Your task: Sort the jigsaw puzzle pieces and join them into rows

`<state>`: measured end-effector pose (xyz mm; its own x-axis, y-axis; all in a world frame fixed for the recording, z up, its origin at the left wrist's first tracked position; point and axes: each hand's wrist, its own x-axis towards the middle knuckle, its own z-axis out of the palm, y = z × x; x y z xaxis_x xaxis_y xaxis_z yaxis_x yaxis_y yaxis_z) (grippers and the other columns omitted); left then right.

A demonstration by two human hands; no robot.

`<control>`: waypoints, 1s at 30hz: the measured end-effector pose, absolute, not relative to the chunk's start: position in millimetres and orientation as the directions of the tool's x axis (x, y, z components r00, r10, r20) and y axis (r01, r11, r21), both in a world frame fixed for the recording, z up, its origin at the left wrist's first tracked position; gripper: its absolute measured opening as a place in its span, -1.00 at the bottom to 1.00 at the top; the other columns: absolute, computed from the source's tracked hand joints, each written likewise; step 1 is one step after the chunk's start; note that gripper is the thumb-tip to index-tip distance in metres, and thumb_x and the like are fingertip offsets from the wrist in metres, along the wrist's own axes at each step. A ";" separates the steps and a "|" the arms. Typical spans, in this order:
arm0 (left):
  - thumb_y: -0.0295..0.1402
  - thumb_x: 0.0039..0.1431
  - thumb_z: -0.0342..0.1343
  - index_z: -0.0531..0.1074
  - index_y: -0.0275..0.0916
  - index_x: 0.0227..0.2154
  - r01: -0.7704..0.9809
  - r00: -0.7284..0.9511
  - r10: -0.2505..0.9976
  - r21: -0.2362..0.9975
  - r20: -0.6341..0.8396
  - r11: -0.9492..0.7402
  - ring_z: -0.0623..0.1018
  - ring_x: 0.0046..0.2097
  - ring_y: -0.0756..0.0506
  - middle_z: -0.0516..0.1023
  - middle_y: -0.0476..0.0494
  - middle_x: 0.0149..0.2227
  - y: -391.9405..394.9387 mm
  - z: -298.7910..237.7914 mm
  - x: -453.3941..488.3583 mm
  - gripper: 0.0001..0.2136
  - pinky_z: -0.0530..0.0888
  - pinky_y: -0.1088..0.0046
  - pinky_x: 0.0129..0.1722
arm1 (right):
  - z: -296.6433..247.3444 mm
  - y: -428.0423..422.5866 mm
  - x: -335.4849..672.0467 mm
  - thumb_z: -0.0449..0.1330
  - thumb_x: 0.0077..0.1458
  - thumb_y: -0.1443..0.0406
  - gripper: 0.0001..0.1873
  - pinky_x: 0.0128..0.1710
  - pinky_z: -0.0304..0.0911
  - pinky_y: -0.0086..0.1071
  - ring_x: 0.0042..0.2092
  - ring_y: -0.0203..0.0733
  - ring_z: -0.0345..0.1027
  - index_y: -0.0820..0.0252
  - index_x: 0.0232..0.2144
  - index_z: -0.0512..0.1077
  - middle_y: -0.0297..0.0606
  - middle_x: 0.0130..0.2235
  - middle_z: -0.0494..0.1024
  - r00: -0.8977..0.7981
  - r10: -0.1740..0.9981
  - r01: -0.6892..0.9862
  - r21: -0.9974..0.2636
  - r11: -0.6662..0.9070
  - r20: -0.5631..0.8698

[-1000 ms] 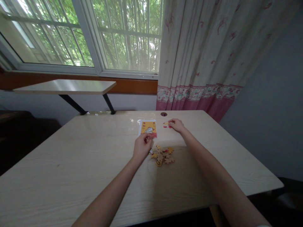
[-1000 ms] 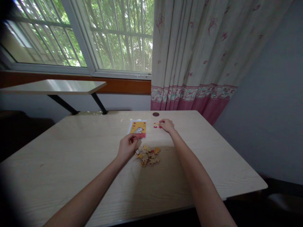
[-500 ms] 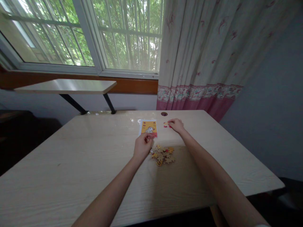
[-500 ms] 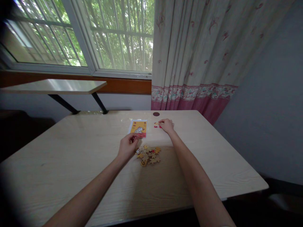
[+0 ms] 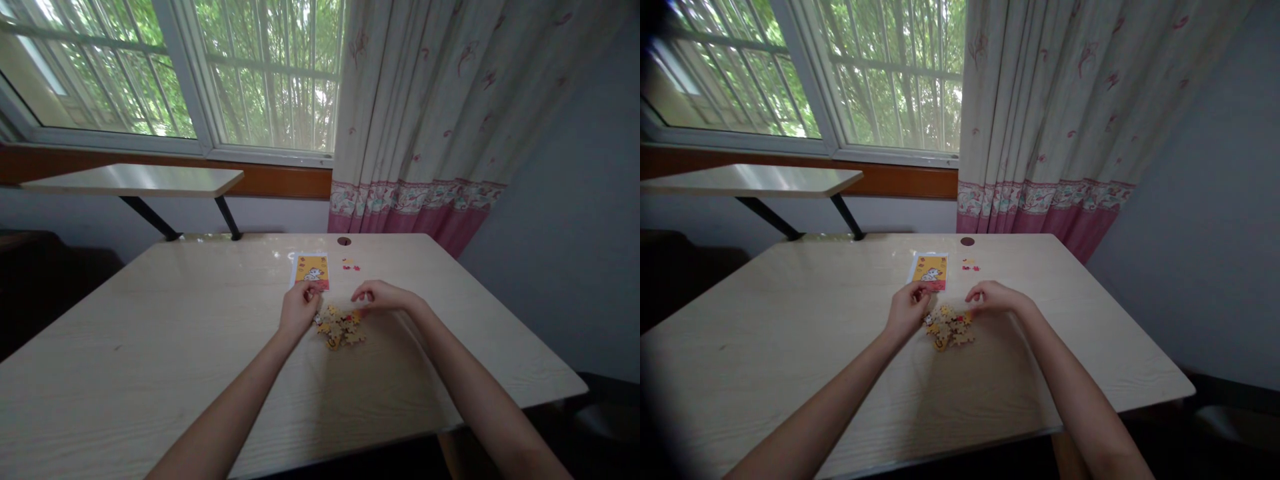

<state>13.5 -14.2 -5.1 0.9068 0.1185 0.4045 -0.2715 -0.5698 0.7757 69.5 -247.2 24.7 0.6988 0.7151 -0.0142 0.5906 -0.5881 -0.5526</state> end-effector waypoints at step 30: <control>-0.48 -0.02 0.01 0.42 -0.28 -0.41 -0.385 0.891 -0.037 0.710 0.453 -0.589 0.37 -0.48 0.01 0.47 -0.05 -0.45 -19.2 -1.3 8.4 -0.88 0.30 0.53 -0.46 | 23.2 -221.2 50.6 0.09 -0.03 0.34 -0.90 -0.44 0.07 -0.51 -0.45 -0.39 0.12 0.20 -0.38 0.24 -0.44 -0.49 0.24 0.750 0.645 0.510 -0.751 -0.419 0.149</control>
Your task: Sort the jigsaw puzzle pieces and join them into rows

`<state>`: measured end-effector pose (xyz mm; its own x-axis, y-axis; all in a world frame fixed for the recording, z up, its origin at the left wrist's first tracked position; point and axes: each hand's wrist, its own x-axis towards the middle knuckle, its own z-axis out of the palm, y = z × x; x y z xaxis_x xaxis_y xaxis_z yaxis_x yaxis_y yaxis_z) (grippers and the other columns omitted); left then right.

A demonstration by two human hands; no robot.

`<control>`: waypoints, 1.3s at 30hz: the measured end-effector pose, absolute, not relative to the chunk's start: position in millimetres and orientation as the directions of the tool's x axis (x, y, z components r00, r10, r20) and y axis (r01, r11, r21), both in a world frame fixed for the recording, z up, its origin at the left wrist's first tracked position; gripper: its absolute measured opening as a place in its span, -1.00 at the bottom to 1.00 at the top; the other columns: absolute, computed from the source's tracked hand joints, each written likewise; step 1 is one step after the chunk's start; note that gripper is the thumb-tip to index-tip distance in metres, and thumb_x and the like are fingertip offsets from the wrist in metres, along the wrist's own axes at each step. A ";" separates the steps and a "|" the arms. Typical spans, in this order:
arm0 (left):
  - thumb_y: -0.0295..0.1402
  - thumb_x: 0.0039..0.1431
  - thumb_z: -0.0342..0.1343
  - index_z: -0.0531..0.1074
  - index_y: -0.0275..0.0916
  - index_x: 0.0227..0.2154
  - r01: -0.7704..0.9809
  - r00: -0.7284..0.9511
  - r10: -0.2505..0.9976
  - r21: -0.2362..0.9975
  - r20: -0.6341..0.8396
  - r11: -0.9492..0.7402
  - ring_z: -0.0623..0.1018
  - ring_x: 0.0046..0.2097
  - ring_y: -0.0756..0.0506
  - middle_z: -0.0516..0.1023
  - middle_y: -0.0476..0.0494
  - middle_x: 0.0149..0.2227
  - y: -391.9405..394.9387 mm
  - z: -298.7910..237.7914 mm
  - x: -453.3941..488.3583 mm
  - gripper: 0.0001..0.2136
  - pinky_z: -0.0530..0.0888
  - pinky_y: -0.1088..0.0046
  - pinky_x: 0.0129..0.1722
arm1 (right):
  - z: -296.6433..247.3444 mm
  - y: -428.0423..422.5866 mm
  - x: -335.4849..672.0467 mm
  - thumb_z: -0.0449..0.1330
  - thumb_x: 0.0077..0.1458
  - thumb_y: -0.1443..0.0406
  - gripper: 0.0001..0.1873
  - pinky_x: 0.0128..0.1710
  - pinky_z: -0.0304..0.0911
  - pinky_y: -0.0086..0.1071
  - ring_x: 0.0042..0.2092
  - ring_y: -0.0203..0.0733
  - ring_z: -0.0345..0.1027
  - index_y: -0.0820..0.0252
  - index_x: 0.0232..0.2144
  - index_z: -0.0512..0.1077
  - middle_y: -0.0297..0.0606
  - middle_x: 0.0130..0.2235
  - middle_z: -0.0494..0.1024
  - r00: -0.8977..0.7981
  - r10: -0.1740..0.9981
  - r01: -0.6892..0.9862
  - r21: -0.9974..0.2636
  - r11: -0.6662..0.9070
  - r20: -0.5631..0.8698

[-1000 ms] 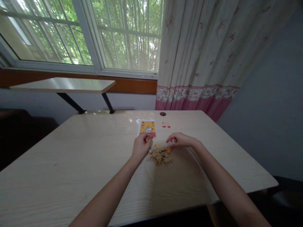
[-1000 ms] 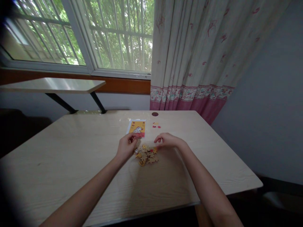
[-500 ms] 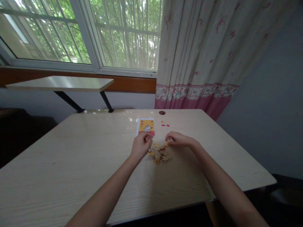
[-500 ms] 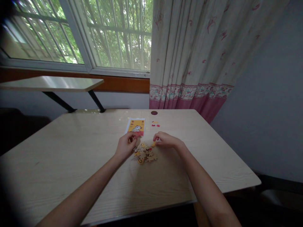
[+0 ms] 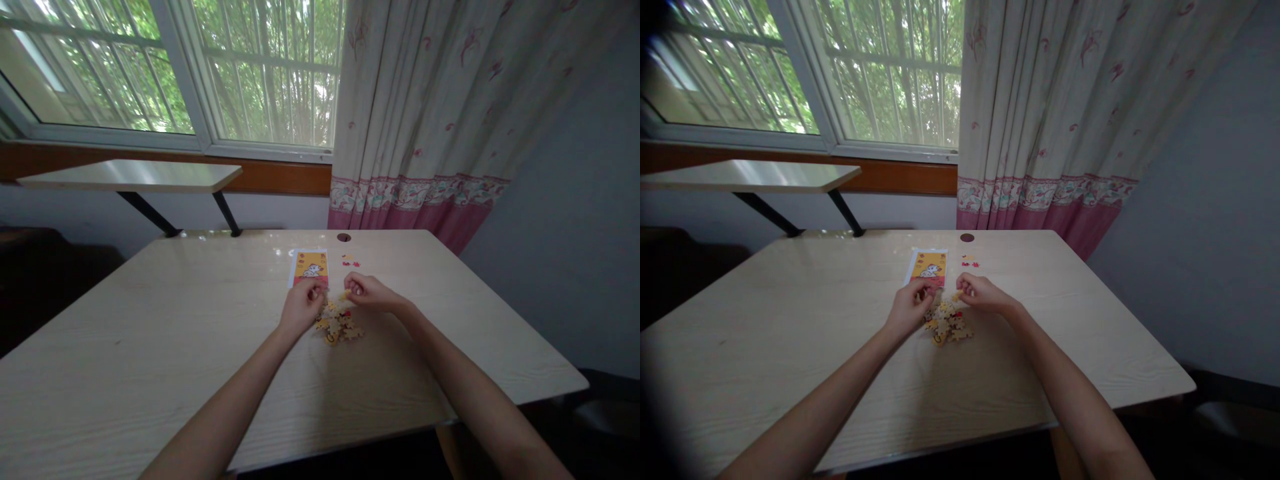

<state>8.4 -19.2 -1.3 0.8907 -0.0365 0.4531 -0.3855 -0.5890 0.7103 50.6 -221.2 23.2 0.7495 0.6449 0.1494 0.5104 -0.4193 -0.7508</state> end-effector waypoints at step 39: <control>-0.17 -0.15 0.24 0.50 -0.29 -0.34 -0.072 0.983 -0.153 0.977 0.104 0.202 0.49 -0.36 -0.04 0.55 -0.14 -0.34 -24.0 -4.8 14.0 -0.68 0.41 0.42 -0.32 | 11.3 -199.0 47.9 0.32 -0.21 0.09 -0.56 -0.38 0.20 -0.48 -0.42 -0.40 0.28 0.22 -0.34 0.33 -0.40 -0.45 0.38 0.780 0.614 0.092 -0.993 0.079 0.121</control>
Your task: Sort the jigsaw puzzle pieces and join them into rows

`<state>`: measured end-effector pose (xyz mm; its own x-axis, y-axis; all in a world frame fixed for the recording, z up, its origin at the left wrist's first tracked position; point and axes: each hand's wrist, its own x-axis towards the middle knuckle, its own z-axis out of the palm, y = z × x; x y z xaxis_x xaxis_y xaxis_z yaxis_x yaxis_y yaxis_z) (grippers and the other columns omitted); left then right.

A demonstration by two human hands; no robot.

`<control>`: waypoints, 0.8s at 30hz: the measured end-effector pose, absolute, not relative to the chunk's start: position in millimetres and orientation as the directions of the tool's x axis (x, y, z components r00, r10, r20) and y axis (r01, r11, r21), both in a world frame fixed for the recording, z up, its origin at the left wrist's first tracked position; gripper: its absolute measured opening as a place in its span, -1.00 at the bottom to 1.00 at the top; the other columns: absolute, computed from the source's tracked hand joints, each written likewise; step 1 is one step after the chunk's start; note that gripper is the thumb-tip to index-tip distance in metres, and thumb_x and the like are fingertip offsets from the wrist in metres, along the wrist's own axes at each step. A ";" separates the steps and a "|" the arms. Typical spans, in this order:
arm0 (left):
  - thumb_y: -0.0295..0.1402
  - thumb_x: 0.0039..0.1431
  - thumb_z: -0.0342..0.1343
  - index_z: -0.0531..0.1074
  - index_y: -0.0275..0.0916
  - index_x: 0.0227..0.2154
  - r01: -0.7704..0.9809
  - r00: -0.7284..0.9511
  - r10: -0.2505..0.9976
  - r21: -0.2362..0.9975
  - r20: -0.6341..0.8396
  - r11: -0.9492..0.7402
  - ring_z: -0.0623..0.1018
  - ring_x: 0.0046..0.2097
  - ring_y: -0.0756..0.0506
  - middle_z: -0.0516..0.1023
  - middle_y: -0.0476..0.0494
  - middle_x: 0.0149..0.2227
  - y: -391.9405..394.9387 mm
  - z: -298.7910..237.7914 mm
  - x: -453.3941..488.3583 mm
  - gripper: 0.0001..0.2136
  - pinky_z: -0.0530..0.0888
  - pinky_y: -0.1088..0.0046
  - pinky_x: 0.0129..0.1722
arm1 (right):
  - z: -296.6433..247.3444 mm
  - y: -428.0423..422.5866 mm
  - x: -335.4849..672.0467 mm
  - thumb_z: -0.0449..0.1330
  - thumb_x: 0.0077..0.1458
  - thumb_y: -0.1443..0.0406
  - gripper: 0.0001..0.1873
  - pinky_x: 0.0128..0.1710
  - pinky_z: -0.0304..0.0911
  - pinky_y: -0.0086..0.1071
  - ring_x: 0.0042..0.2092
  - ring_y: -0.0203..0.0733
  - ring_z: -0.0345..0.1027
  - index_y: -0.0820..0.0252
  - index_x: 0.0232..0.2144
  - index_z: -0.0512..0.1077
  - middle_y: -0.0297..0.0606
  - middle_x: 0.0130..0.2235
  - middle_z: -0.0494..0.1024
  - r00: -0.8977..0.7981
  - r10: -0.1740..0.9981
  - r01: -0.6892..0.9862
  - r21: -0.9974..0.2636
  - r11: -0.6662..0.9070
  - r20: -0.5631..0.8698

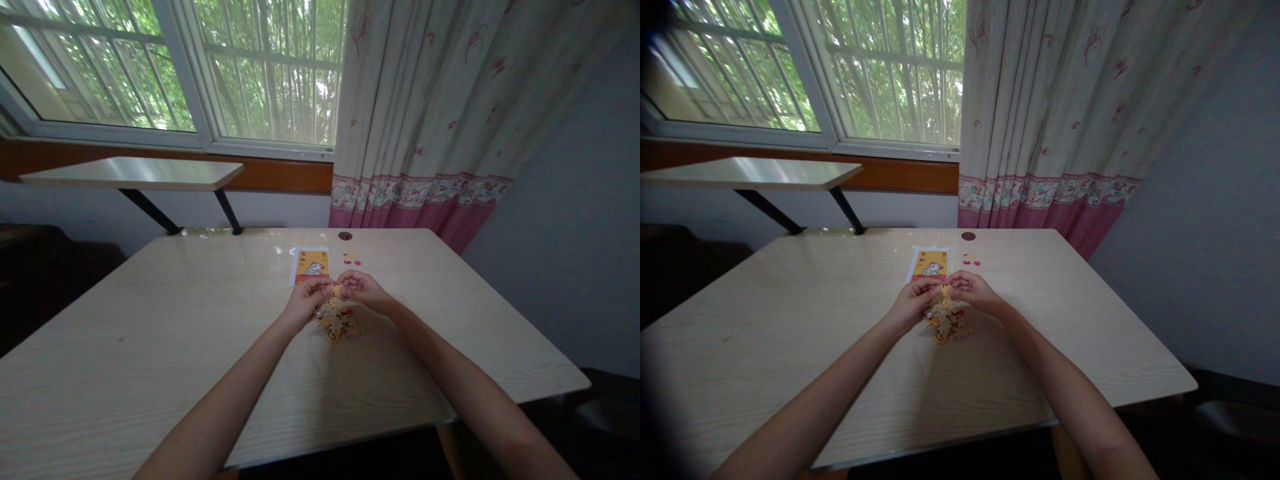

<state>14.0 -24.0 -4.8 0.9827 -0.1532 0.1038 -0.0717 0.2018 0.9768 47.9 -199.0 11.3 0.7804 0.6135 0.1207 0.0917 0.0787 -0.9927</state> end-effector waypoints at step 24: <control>-0.36 0.06 0.08 0.50 -0.22 -0.33 -0.485 0.855 -0.137 0.676 0.500 -0.555 0.43 -0.16 -0.14 0.52 -0.18 -0.26 -17.4 3.5 8.4 -0.85 0.33 0.28 -0.10 | 12.4 -193.7 52.8 0.34 -0.36 0.04 -0.57 -0.56 0.09 -0.50 -0.58 -0.45 0.16 0.23 -0.51 0.38 -0.43 -0.59 0.39 0.939 0.333 0.092 -0.996 0.015 0.092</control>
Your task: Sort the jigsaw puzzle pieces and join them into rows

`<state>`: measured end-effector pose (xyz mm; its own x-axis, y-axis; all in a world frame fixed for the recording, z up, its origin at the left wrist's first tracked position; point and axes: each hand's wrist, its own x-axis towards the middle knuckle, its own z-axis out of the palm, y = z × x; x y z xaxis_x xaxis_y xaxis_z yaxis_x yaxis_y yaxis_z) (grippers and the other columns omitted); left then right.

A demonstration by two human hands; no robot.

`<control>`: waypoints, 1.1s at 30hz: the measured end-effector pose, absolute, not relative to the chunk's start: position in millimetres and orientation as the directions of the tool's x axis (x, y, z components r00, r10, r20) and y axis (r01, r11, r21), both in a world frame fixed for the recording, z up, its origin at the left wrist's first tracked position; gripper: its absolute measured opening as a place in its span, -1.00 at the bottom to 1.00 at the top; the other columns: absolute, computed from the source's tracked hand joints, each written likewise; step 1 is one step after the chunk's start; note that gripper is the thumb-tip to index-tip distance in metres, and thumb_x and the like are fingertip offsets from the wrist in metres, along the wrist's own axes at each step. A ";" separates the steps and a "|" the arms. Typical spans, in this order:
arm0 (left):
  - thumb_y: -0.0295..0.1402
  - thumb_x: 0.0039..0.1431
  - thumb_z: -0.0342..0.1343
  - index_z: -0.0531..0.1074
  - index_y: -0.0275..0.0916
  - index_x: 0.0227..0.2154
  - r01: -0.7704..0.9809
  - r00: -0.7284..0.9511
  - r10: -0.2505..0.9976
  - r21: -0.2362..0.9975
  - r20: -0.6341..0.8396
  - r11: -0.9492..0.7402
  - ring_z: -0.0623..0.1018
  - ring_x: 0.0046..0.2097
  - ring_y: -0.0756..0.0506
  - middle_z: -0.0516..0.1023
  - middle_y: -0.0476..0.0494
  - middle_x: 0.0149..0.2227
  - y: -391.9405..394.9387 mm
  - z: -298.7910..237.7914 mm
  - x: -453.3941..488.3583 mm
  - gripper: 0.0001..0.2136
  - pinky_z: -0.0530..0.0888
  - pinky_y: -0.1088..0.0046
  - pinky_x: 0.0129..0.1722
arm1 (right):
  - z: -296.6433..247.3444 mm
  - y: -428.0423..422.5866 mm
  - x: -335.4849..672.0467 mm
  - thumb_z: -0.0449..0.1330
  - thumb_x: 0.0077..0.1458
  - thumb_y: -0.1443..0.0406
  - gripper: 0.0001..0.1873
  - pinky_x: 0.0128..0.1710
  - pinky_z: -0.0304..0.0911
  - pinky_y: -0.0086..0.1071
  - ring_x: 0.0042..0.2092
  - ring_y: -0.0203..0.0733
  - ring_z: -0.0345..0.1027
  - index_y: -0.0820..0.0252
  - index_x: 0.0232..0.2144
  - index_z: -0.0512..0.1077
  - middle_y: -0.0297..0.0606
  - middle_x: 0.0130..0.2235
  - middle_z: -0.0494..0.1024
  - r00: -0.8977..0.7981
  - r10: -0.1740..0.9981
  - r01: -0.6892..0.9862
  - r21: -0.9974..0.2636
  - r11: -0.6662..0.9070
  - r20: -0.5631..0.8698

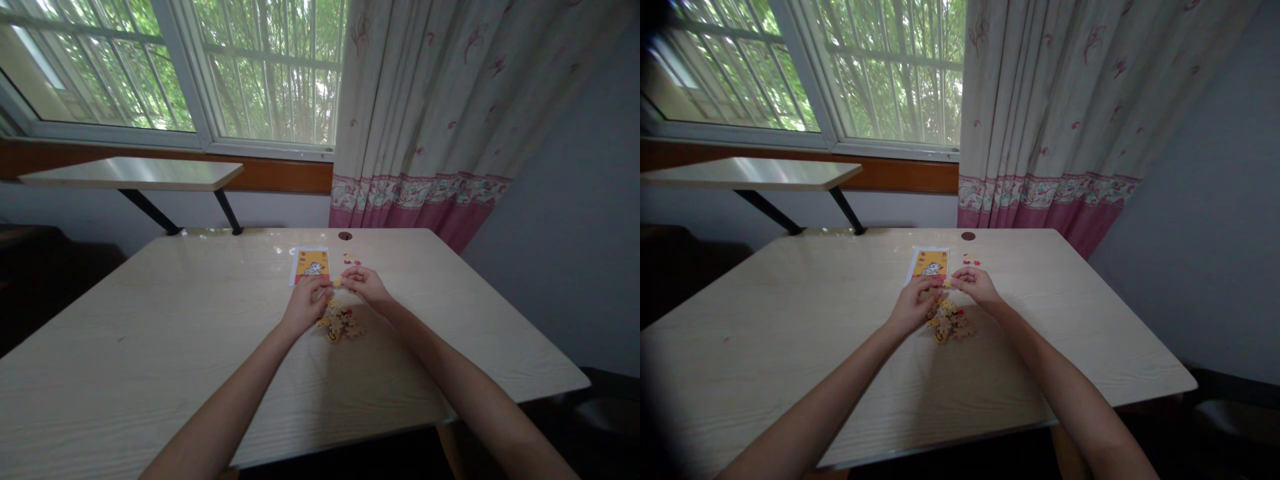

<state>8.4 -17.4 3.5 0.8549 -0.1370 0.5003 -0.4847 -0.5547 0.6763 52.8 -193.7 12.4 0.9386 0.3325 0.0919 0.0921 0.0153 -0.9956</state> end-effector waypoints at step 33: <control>-0.30 0.10 -0.01 0.46 -0.27 -0.41 -0.355 0.916 -0.044 0.755 0.399 -0.552 0.36 -0.46 0.00 0.46 -0.03 -0.49 -15.0 -6.9 11.7 -0.81 0.28 0.52 -0.46 | 28.2 -213.2 41.5 0.21 -0.01 0.15 -0.79 -0.42 0.26 -0.35 -0.45 -0.29 0.23 0.07 -0.31 0.51 -0.22 -0.35 0.46 0.616 0.169 0.754 -0.515 -0.408 0.769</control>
<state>11.7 -15.0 -6.9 0.9158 -0.0438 0.3992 -0.3553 -0.5517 0.7546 41.5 -213.2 28.2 0.6160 0.1690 0.7694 0.7544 -0.4076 -0.5145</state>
